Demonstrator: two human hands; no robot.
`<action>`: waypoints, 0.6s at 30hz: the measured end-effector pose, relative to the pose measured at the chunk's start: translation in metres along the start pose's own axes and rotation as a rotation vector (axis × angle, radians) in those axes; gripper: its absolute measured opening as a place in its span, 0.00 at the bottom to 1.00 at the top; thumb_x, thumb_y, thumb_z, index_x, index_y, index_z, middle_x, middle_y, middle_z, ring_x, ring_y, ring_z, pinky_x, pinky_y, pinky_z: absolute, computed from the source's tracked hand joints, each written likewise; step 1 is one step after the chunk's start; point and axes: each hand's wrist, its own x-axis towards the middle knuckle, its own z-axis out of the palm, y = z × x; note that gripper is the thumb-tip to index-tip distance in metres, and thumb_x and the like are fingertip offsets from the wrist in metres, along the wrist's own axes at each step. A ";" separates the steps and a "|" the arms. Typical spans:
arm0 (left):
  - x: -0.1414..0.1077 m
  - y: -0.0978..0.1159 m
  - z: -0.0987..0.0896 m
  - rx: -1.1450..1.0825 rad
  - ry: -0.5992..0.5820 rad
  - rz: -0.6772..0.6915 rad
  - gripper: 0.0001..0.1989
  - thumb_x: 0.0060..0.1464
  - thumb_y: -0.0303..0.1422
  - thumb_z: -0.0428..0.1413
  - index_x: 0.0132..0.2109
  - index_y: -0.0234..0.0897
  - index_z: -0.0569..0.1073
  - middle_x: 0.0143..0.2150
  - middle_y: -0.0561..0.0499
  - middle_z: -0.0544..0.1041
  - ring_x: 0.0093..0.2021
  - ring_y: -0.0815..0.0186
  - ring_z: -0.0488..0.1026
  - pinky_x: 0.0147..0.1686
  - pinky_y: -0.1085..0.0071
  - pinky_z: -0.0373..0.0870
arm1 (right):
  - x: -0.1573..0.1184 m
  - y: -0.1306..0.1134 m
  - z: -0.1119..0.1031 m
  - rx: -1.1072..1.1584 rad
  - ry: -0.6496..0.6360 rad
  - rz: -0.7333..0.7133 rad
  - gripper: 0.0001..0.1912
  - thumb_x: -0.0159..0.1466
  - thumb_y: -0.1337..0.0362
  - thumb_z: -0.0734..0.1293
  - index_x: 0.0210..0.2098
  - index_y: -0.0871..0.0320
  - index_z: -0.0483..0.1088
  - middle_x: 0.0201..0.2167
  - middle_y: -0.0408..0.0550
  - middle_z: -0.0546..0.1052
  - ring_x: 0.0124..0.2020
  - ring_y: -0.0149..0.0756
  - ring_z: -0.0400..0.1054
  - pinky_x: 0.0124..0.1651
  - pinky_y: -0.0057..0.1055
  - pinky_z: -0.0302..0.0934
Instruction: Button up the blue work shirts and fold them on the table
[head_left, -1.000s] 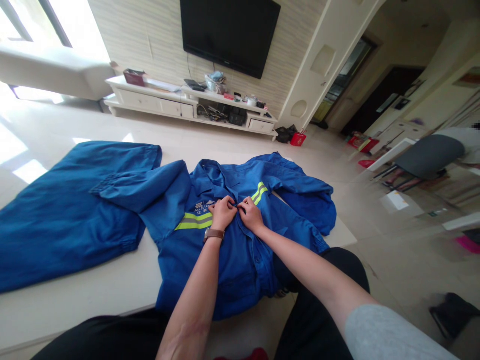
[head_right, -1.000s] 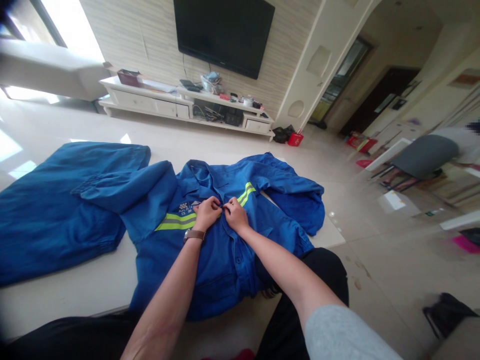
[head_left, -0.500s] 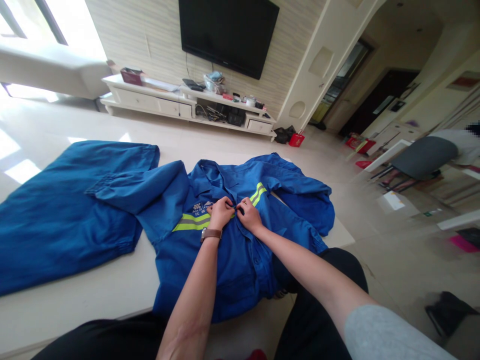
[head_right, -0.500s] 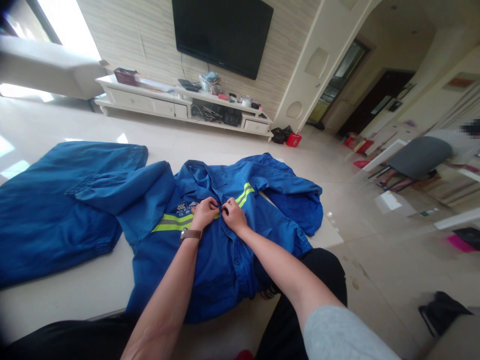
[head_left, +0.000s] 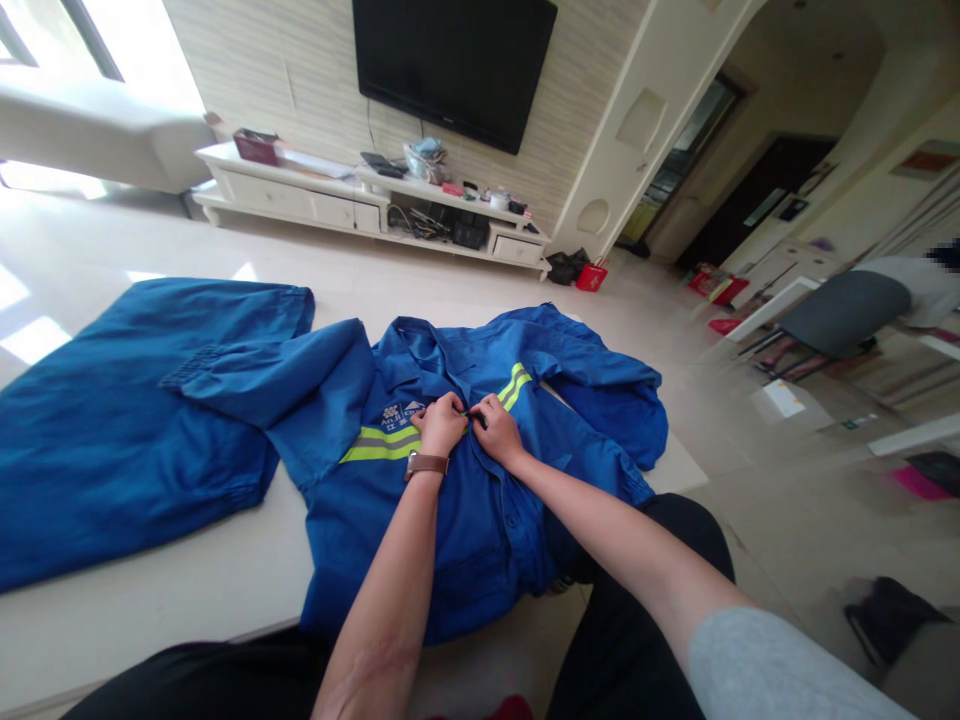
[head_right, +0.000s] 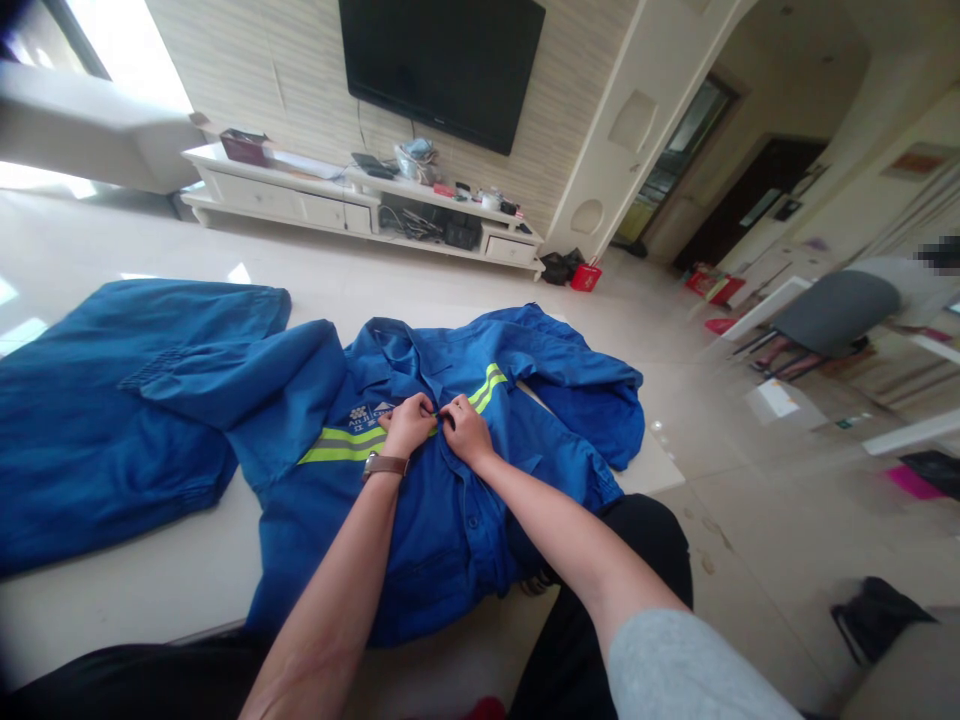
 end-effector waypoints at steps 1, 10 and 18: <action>0.000 0.000 0.000 0.000 0.001 0.000 0.08 0.49 0.23 0.57 0.35 0.41 0.72 0.35 0.52 0.81 0.47 0.56 0.77 0.51 0.58 0.56 | 0.000 -0.001 0.000 -0.001 0.005 0.005 0.10 0.65 0.70 0.63 0.43 0.55 0.75 0.43 0.48 0.70 0.43 0.38 0.69 0.47 0.31 0.65; 0.002 -0.006 0.004 -0.068 -0.006 -0.008 0.10 0.47 0.23 0.58 0.37 0.41 0.71 0.32 0.55 0.81 0.45 0.58 0.77 0.47 0.61 0.56 | 0.002 -0.001 0.000 0.037 -0.011 0.034 0.09 0.65 0.69 0.64 0.42 0.55 0.75 0.44 0.48 0.70 0.43 0.37 0.70 0.48 0.32 0.65; 0.001 -0.009 0.002 -0.066 0.000 0.050 0.07 0.51 0.25 0.58 0.37 0.40 0.71 0.32 0.55 0.81 0.43 0.59 0.78 0.46 0.62 0.57 | 0.003 0.001 0.000 0.050 -0.016 0.041 0.07 0.68 0.68 0.63 0.40 0.54 0.74 0.44 0.47 0.69 0.42 0.36 0.69 0.47 0.31 0.64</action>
